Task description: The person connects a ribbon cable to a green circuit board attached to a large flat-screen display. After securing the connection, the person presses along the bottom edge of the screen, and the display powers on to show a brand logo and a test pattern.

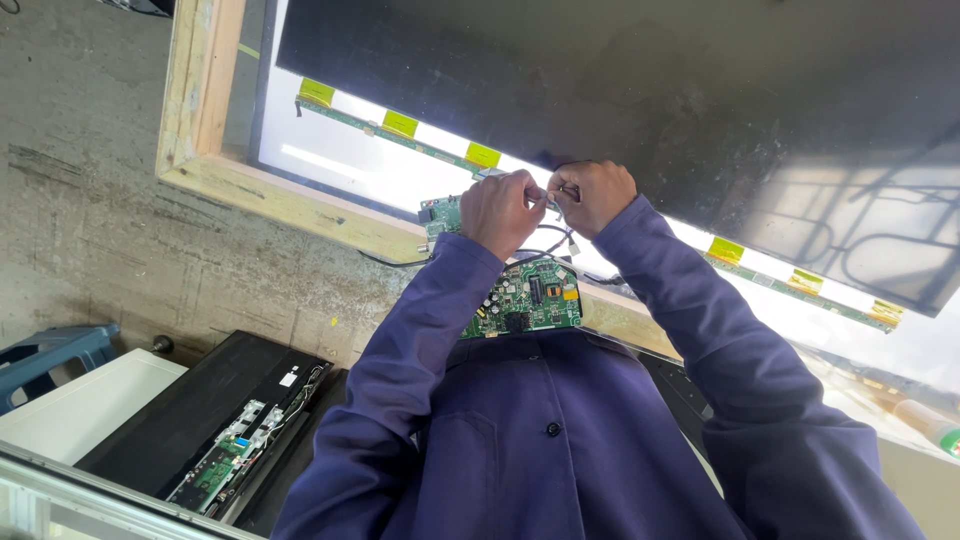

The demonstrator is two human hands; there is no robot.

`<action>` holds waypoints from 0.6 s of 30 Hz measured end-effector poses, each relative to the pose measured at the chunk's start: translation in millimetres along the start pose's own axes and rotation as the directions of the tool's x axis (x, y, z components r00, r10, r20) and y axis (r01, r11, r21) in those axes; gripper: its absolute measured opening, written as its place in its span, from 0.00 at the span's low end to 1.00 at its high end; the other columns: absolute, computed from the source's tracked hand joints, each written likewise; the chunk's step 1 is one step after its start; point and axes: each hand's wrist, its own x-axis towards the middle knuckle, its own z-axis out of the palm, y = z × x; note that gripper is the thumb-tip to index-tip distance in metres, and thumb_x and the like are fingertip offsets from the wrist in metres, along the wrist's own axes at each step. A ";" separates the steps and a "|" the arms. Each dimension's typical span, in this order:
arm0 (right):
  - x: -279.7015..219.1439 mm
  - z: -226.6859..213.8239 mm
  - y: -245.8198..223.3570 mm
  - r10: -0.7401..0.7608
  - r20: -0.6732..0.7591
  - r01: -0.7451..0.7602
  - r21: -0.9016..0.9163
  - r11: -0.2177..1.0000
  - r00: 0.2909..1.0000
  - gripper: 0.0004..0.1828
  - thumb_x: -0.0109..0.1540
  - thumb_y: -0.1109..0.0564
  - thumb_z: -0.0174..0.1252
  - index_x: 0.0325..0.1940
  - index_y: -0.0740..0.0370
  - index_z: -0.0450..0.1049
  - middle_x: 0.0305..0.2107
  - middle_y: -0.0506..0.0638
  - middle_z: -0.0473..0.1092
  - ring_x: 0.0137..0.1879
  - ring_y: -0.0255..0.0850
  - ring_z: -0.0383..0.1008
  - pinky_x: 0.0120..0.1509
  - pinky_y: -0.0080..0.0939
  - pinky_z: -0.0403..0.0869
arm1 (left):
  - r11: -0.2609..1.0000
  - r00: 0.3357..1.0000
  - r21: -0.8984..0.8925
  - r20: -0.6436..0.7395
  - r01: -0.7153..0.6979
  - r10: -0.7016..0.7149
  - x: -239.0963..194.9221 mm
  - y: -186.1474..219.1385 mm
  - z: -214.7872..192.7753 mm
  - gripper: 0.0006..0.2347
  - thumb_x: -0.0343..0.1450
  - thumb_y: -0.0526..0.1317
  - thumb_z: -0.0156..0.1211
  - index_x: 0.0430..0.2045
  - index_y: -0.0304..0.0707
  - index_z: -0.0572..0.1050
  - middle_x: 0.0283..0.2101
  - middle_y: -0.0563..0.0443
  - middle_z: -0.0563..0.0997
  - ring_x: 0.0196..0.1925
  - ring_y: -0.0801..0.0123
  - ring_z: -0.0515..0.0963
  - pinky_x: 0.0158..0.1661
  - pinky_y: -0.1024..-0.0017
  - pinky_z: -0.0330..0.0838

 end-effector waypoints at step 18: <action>-37.6 -28.2 -24.7 -0.313 -0.047 0.292 -0.252 0.923 0.948 0.06 0.58 0.59 0.58 0.34 0.53 0.81 0.23 0.50 0.74 0.24 0.47 0.75 0.28 0.42 0.69 | 0.998 0.998 0.017 -0.022 0.065 -0.064 9.6 5.5 2.1 0.06 0.62 0.47 0.56 0.15 0.52 0.74 0.17 0.58 0.79 0.27 0.65 0.82 0.31 0.68 0.75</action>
